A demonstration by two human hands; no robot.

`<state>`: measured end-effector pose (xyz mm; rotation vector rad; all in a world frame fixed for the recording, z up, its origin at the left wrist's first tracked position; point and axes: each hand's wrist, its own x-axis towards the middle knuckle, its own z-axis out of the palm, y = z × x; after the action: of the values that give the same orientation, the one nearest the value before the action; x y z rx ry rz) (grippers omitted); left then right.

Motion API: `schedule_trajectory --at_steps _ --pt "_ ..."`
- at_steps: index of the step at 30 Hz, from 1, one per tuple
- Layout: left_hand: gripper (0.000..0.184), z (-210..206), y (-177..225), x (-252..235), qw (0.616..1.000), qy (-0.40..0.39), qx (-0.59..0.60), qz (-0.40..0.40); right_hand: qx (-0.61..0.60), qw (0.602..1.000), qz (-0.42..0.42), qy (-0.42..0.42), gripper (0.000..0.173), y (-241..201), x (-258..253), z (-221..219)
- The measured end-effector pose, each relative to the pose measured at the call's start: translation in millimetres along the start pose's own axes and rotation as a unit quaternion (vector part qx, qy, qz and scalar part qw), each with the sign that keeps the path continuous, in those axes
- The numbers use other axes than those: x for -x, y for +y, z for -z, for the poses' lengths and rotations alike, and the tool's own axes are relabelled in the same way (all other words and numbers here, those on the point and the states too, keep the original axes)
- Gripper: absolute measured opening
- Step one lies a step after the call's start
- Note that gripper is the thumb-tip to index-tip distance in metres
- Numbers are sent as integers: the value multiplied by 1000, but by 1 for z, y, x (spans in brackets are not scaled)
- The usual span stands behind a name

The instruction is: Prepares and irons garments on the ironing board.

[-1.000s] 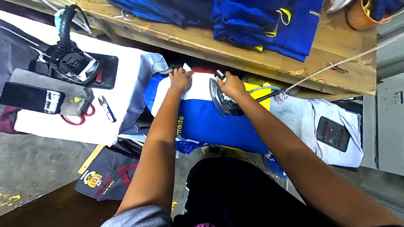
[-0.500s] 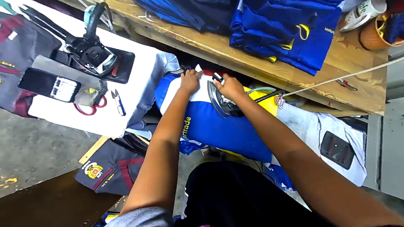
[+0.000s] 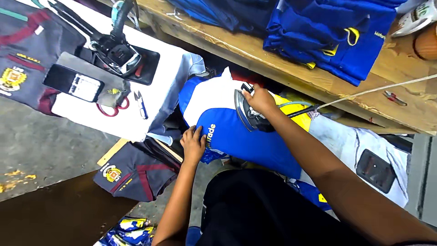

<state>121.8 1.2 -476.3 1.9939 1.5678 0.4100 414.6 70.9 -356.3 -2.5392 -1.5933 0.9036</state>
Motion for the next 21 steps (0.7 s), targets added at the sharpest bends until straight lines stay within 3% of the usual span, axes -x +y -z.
schedule_trajectory --at_steps 6,16,21 --pt "36 -13 -17 -6 999 22 -43 -20 -7 1000 16 4 61 -9 -7 2" --pt "37 -13 -27 -5 996 40 -58 -56 67 993 63 -71 54 65 91 -30" --pt "36 -4 -3 -36 994 63 -53 -71 67 991 101 -54 55 40 76 -32"
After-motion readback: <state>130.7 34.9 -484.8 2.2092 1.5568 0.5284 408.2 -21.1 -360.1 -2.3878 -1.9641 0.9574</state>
